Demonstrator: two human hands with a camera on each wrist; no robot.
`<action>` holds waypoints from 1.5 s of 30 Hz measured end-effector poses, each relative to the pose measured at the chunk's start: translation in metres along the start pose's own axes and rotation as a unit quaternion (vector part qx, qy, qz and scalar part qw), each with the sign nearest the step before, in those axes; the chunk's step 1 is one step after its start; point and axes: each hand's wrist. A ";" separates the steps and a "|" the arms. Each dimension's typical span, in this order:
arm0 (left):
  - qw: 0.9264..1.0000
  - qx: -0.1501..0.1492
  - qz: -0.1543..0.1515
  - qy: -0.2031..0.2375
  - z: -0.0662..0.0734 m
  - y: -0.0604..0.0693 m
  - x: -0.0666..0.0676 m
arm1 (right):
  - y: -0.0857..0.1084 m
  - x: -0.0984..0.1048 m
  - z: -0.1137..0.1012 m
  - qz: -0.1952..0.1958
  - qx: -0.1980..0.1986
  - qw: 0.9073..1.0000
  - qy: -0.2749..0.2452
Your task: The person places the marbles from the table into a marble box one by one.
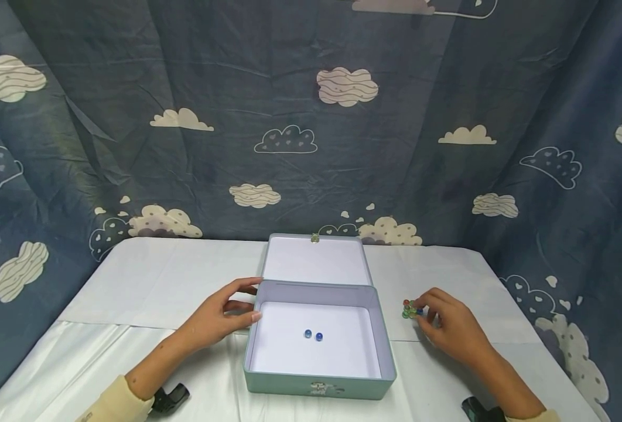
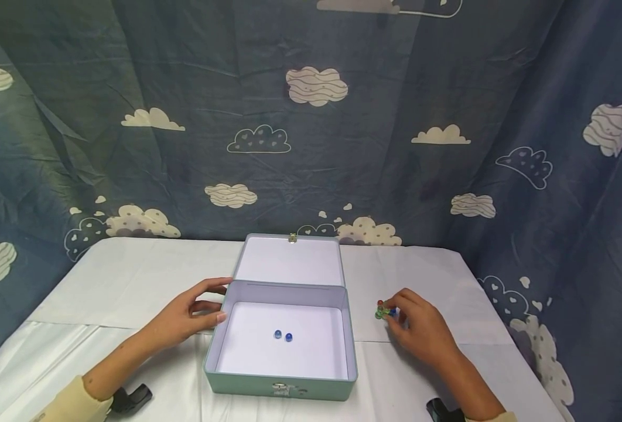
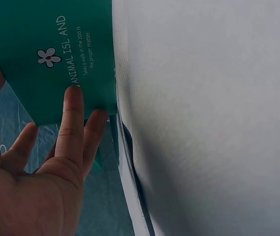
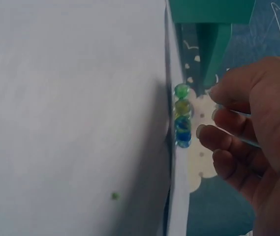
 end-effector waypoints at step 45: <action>1.000 -0.007 -0.002 -0.001 -0.002 -0.001 0.001 | 0.001 -0.003 0.004 -0.053 -0.034 0.998 0.002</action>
Point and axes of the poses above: each hand's wrist, its own y-axis away from the middle knuckle, its own x-axis out of the back of the hand, z = x × y, and after that the axes turned 11 degrees about x, right-handed
